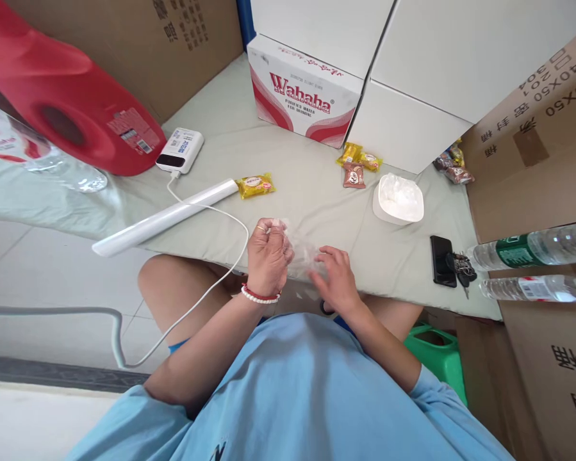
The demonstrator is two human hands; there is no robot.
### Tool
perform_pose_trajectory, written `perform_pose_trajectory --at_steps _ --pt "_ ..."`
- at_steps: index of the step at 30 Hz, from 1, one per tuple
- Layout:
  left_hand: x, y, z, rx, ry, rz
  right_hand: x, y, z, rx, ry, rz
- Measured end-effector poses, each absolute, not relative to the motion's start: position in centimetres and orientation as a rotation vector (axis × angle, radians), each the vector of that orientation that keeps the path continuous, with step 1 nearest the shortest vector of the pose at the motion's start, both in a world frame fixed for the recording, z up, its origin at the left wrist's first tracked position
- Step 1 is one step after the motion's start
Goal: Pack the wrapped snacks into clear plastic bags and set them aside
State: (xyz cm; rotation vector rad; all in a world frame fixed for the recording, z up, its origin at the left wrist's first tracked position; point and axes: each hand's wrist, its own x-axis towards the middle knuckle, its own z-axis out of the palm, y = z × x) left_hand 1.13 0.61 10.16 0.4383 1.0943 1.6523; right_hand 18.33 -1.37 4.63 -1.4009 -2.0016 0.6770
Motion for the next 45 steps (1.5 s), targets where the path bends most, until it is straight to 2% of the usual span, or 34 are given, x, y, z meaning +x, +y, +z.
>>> perform_pose_trajectory --at_steps 3,8,13,17,20,24,26,30,33,36,40,45 --pt "-0.6 0.7 10.0 0.576 1.135 1.469 20.5 0.2 4.6 -1.438 -1.786 0.871" --pt "-3.6 1.1 9.6 0.817 1.268 1.234 25.0 1.9 7.4 -1.265 -1.543 1.502" --pt "-2.7 1.0 10.1 0.92 1.248 1.291 25.0 1.9 9.0 -1.154 -1.496 1.643" --pt "-1.2 0.6 10.5 0.988 1.223 1.24 23.2 2.3 6.9 -1.377 -1.683 1.466" --pt "-1.3 0.5 10.6 1.038 1.278 1.172 23.1 3.1 5.6 -1.512 -1.918 1.1" --pt "-2.7 0.6 10.4 1.332 1.348 0.809 24.4 3.9 6.3 -1.625 -1.974 0.5" --pt "-3.2 0.8 9.8 1.559 1.418 0.603 24.8 4.0 7.0 -1.62 -1.884 0.464" --pt "-3.5 1.5 7.5 1.767 1.727 0.508 24.7 4.0 7.7 -1.527 -1.472 0.945" --pt "-3.5 2.1 6.0 1.488 1.754 0.8 24.7 3.8 8.2 -1.456 -1.136 1.396" --pt "-3.3 2.7 5.7 0.891 1.489 1.134 25.1 3.3 8.9 -1.372 -0.995 1.728" --pt "-3.2 3.6 6.4 0.507 1.245 1.252 25.8 3.3 9.3 -1.301 -1.011 1.879" --pt "-4.2 5.4 5.0 0.92 1.487 1.093 26.7 6.4 7.6 -1.354 -0.994 1.832"
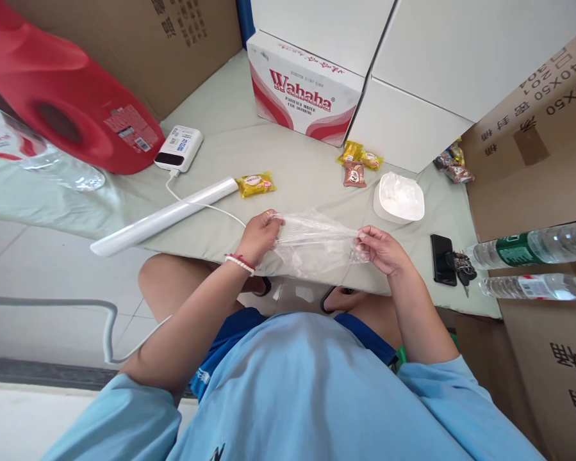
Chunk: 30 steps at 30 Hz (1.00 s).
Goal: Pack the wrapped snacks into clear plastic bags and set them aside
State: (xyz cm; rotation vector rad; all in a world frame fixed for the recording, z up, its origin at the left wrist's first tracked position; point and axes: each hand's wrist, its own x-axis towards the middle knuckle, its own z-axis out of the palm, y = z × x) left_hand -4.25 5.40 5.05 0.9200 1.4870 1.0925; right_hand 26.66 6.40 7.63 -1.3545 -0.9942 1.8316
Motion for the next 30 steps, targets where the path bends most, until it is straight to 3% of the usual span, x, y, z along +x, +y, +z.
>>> perform_pose_trajectory --at_steps 9,19,23,26,30 --pt "-8.1 8.6 2.6 1.147 1.516 0.718 28.6 12.1 5.6 -1.511 -1.173 1.649" --pt "-6.2 8.8 1.2 1.005 1.697 0.921 28.1 14.2 5.1 -1.558 -0.991 1.723" --pt "-4.5 7.3 2.8 1.63 1.722 1.166 28.1 15.1 5.5 -1.526 -0.952 1.738" --pt "-2.4 5.8 3.2 2.241 1.244 0.869 27.5 15.5 5.4 -1.526 -0.916 1.744" --pt "-2.5 5.0 2.5 2.41 1.061 0.558 27.5 16.8 5.1 -1.551 -0.958 1.709"
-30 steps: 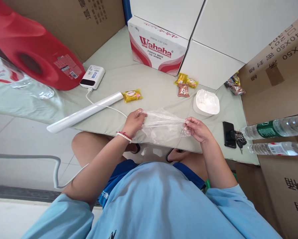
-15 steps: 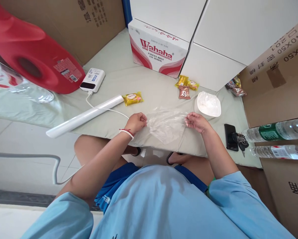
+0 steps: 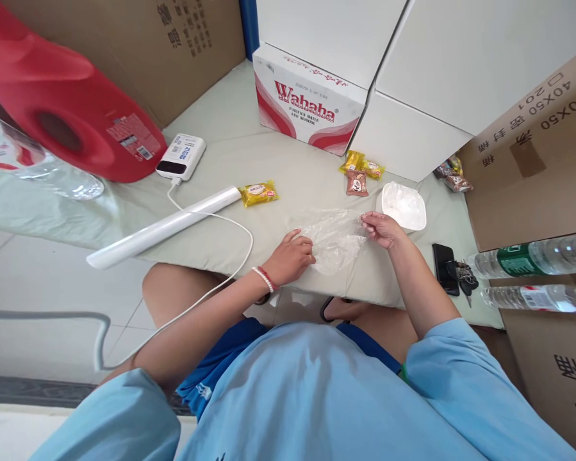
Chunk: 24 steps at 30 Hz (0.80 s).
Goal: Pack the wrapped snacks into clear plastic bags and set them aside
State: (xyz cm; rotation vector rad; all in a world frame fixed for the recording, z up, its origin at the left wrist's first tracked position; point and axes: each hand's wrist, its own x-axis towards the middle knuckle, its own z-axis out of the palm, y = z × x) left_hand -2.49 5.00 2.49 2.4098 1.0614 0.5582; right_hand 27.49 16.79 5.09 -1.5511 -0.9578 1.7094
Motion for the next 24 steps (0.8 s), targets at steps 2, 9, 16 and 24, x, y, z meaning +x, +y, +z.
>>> perform_pose_trajectory --at_steps 2,9,16,24 --pt "-4.3 4.8 2.4 2.394 1.024 0.553 28.0 17.8 5.1 -1.616 -1.044 1.644" --pt "-10.1 3.3 3.1 2.256 1.088 0.473 27.5 20.6 4.5 -1.816 -1.221 1.5" --pt "-6.5 4.4 2.3 2.224 1.526 0.465 24.9 19.4 4.3 -1.829 -1.449 0.906" --pt "-5.4 3.3 0.3 1.901 2.002 0.711 22.8 3.3 2.8 -1.254 -2.295 0.509"
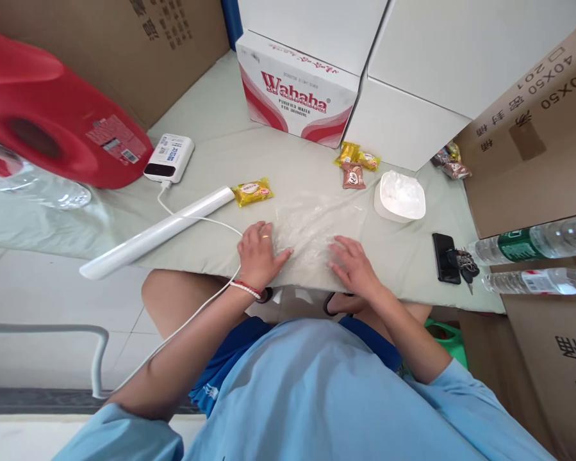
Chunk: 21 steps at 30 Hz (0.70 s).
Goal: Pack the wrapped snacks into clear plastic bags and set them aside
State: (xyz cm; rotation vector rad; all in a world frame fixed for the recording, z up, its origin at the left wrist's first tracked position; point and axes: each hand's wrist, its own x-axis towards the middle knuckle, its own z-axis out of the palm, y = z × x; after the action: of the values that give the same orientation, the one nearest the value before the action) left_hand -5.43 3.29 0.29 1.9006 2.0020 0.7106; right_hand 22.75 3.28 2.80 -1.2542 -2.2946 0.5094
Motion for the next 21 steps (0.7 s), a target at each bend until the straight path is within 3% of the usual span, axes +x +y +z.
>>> perform_pose_trajectory --at_steps 5,12,21 --pt "-5.1 3.6 -0.1 1.702 2.007 0.836 22.9 -1.0 0.0 -1.265 -2.311 0.546" --pt "-4.1 5.5 1.0 0.87 1.509 1.245 23.4 -0.2 -1.1 -1.398 -2.119 0.472" --pt "-5.0 7.2 1.3 0.527 1.267 1.293 24.7 0.3 -0.4 -1.445 -2.04 0.527"
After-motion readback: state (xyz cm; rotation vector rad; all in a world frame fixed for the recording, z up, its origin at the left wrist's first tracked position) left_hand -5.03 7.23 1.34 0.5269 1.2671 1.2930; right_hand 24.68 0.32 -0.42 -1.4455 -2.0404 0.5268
